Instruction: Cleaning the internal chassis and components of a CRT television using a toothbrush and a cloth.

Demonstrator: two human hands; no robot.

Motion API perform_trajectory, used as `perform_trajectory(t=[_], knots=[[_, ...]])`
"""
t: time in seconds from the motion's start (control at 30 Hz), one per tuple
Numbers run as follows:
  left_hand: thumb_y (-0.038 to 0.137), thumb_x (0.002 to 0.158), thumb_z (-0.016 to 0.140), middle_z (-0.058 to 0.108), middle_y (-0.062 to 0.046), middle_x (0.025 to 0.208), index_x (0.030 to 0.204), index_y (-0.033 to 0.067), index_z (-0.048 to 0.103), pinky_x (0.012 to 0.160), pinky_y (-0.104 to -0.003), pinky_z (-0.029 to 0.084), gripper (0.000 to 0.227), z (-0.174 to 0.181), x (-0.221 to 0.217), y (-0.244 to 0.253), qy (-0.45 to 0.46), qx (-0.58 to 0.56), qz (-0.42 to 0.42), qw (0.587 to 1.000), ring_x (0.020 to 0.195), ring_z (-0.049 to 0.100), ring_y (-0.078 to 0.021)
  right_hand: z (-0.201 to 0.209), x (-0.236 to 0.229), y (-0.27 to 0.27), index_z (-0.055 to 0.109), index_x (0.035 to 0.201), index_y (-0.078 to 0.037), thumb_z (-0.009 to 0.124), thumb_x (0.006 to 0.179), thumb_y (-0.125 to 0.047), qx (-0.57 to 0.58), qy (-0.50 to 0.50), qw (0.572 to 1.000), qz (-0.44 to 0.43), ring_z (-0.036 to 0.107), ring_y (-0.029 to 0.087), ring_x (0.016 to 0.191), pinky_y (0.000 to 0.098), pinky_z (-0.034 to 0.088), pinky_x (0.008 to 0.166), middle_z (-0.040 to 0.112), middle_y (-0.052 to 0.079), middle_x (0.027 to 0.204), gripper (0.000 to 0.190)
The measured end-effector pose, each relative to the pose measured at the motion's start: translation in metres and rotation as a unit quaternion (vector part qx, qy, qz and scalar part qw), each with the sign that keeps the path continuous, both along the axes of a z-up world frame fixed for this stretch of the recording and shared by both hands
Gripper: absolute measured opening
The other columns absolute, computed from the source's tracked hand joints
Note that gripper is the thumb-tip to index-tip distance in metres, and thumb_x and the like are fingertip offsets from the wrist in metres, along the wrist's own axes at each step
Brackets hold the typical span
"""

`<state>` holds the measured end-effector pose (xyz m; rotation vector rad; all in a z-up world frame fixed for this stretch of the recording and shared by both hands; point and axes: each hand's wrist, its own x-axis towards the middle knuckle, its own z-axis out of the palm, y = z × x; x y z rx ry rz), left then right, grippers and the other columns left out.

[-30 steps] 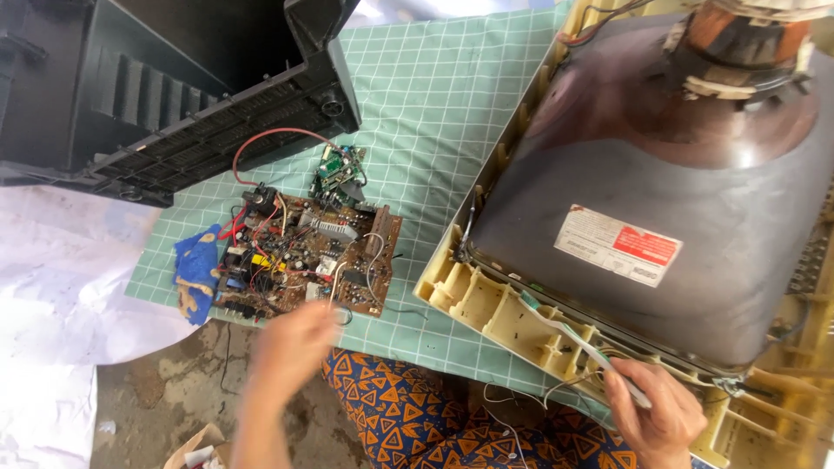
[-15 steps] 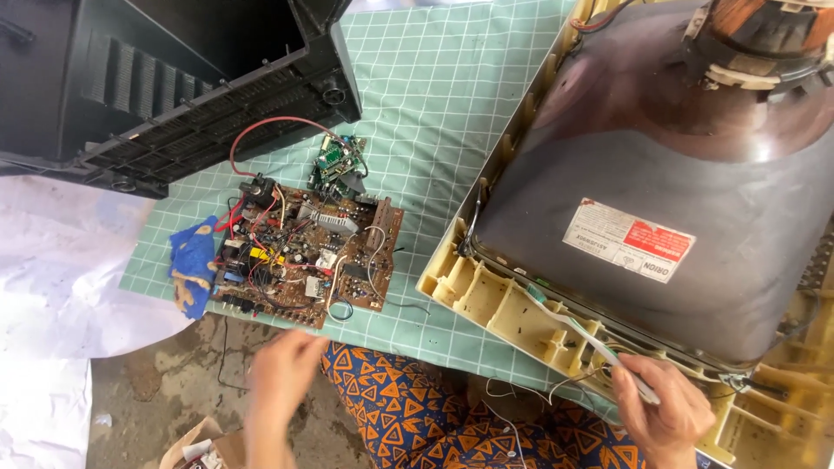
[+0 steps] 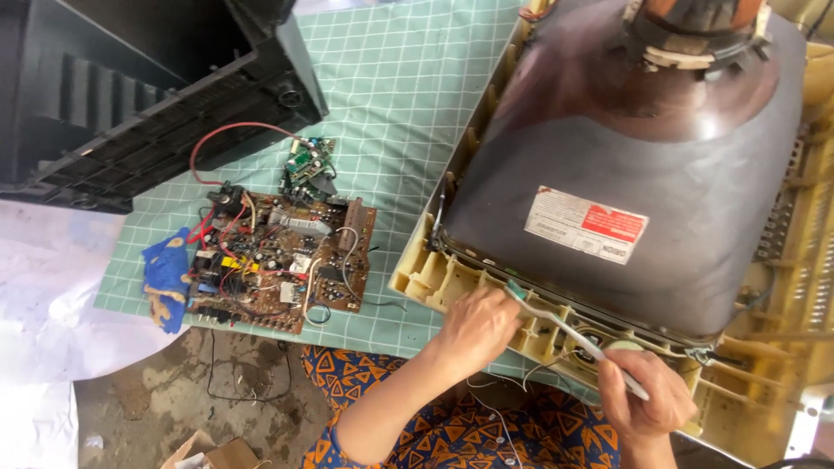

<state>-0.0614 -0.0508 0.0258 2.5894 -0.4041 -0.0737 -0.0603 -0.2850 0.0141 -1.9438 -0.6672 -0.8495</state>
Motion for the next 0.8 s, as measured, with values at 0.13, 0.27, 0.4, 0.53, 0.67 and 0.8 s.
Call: perform_trajectory(t=[0.13, 0.27, 0.4, 0.53, 0.67, 0.8], knots=[[0.007, 0.103, 0.063, 0.073, -0.015, 0.087, 0.100, -0.0008, 0.071, 0.071, -0.037, 0.066, 0.012, -0.013, -0.009, 0.001, 0.011, 0.017, 0.029, 0.999, 0.076, 0.072, -0.0261, -0.024, -0.003, -0.014, 0.061, 0.081, 0.004, 0.062, 0.099, -0.010, 0.016, -0.008, 0.998, -0.060, 0.059, 0.027, 0.053, 0.0362, 0.047, 0.051, 0.064, 0.017, 0.067, 0.023], [0.007, 0.103, 0.064, 0.076, -0.016, 0.082, 0.099, -0.0008, 0.074, 0.067, -0.037, 0.063, 0.013, -0.040, -0.014, 0.002, -0.040, -0.011, 0.035, 0.998, 0.070, 0.074, -0.0271, -0.027, -0.001, -0.020, 0.061, 0.081, 0.001, 0.064, 0.097, 0.000, -0.005, 0.015, 0.998, -0.065, 0.056, 0.024, 0.049, 0.0333, 0.043, 0.048, 0.063, 0.013, 0.062, 0.016], [0.005, 0.102, 0.063, 0.078, -0.014, 0.083, 0.100, 0.0013, 0.073, 0.070, -0.037, 0.064, 0.011, -0.051, -0.013, 0.002, -0.063, -0.050, 0.045, 0.996, 0.072, 0.076, -0.0254, -0.032, 0.002, -0.021, 0.060, 0.078, 0.002, 0.062, 0.096, -0.004, 0.010, 0.010, 0.998, -0.060, 0.054, 0.024, 0.046, 0.0329, 0.037, 0.045, 0.060, 0.012, 0.058, 0.019], [0.010, 0.102, 0.061, 0.079, -0.013, 0.088, 0.102, 0.0043, 0.073, 0.073, -0.041, 0.063, 0.014, -0.048, -0.010, 0.004, -0.050, -0.038, 0.050, 0.997, 0.077, 0.076, -0.0278, -0.039, 0.004, -0.025, 0.060, 0.076, 0.000, 0.062, 0.097, -0.009, -0.002, 0.002, 0.997, -0.071, 0.053, 0.021, 0.044, 0.0319, 0.036, 0.042, 0.060, 0.011, 0.056, 0.023], [0.004, 0.095, 0.070, 0.077, -0.014, 0.095, 0.110, 0.0001, 0.073, 0.074, -0.035, 0.063, 0.016, -0.041, -0.001, 0.004, -0.068, -0.099, 0.035, 0.992, 0.078, 0.074, -0.0237, -0.064, 0.010, -0.037, 0.060, 0.075, -0.002, 0.056, 0.095, -0.004, 0.069, -0.064, 0.995, -0.028, 0.047, 0.015, 0.038, 0.0309, 0.035, 0.036, 0.056, 0.007, 0.052, 0.021], [0.006, 0.095, 0.072, 0.072, -0.015, 0.095, 0.110, -0.0015, 0.072, 0.072, -0.034, 0.060, 0.017, -0.028, 0.015, -0.005, -0.055, -0.140, -0.016, 0.988, 0.079, 0.068, -0.0239, -0.062, 0.013, -0.044, 0.059, 0.086, -0.004, 0.052, 0.103, -0.017, 0.061, -0.104, 0.993, 0.015, 0.049, 0.011, 0.038, 0.0273, 0.039, 0.034, 0.057, 0.004, 0.056, 0.023]])
